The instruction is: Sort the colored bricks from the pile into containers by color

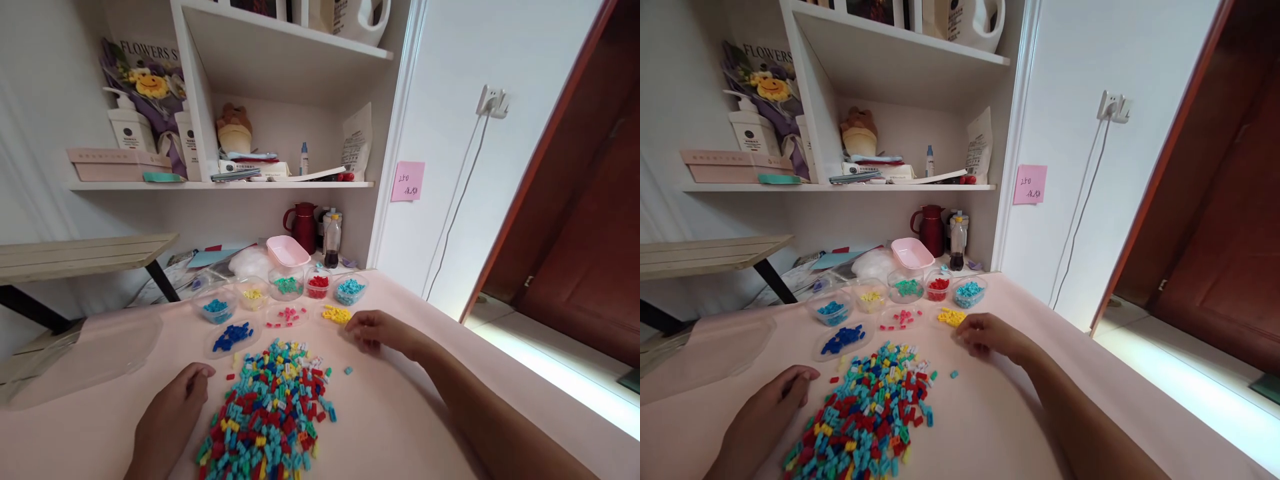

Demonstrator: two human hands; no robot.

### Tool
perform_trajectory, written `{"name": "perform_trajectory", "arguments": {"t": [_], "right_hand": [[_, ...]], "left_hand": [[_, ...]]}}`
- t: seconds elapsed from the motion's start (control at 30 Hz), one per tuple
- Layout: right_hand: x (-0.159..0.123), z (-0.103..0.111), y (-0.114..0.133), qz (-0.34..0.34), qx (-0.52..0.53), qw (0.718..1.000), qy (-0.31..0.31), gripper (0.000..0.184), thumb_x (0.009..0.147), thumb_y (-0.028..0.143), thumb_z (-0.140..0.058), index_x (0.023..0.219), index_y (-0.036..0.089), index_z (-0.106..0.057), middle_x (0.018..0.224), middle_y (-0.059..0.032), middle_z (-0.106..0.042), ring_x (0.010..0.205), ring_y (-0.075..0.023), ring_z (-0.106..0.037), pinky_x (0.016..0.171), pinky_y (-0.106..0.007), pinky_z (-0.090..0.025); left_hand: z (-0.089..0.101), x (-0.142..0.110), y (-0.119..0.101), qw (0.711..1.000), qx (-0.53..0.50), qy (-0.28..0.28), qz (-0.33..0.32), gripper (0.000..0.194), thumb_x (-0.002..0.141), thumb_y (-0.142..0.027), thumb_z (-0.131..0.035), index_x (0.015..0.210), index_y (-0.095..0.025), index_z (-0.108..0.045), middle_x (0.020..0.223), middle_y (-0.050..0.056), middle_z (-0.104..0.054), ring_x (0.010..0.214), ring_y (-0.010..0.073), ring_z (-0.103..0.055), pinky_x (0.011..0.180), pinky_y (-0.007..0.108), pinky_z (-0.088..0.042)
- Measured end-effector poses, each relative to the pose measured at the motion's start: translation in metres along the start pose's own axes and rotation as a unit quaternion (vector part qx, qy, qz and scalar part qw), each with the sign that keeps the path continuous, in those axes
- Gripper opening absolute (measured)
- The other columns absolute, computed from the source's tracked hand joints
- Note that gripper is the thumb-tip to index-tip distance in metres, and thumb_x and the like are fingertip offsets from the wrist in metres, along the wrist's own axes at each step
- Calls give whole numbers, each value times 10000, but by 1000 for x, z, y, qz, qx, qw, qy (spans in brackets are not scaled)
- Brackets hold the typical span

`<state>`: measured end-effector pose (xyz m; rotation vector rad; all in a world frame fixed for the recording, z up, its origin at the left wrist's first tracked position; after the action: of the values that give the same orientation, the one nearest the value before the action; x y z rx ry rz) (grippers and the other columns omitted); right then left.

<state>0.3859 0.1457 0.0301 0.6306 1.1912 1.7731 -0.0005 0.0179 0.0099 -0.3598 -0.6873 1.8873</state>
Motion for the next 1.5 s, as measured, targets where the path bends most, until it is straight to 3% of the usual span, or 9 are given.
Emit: {"name": "perform_trajectory", "arguments": {"t": [0.07,0.13,0.23,0.4,0.57,0.83,1.5], "right_hand": [[-8,-9,2,-8,-41,992,116,244,722,323,-671,915,173,-688,779,-20,-651,692,-138,-578,605,-237,-457],[-12,-13,7,5,-74,986,152,269,700,283,-697,955,197,-691,854,-12,-660,753,-144,-582,654,-239,-460],[-12,-17,12,28,-127,981,141,291,671,246,-717,958,212,-686,887,-5,-656,764,-141,-578,671,-239,-454],[-8,-26,12,45,-178,975,122,158,658,198,-693,813,185,-667,788,1,-638,726,-138,-560,638,-231,-431],[-6,-32,9,62,-171,975,129,109,671,200,-668,773,176,-640,717,17,-610,667,-124,-537,600,-221,-403],[-1,-40,6,70,-185,977,77,89,708,239,-626,774,180,-635,703,10,-608,640,-131,-519,574,-231,-384],[0,-38,7,75,-169,978,94,132,699,243,-637,815,184,-659,688,19,-592,636,-123,-515,562,-214,-380]], "left_hand": [[0,0,1,1000,2,1,-3,299,822,-458,-370,867,-290,-614,669,-44,-652,689,184,-643,579,235,-423],[0,0,1,1000,5,4,-1,304,829,-458,-361,875,-288,-610,671,-45,-650,690,181,-642,577,233,-420],[0,0,1,1000,10,4,7,309,830,-461,-363,892,-288,-612,683,-44,-654,682,182,-637,561,234,-413],[0,0,1,1000,9,3,-2,322,840,-465,-362,919,-277,-611,706,-39,-661,701,180,-638,573,234,-419],[0,1,2,1000,11,-3,-11,322,850,-455,-360,916,-272,-618,688,-38,-656,678,179,-637,573,241,-414],[0,-6,-3,1000,4,-8,-10,322,857,-416,-363,954,-259,-627,710,-34,-664,719,173,-638,607,242,-408],[0,-2,0,1000,4,-14,-13,325,836,-443,-380,921,-266,-639,703,-33,-670,680,176,-631,581,241,-414]]}}
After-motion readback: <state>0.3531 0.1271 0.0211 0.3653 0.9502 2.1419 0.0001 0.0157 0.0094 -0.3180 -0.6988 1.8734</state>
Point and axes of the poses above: each hand's wrist, its own x-axis towards the middle knuckle, its own z-axis out of the back of the hand, y = z × x, the point moved 2 cm from there along x, towards the middle knuckle
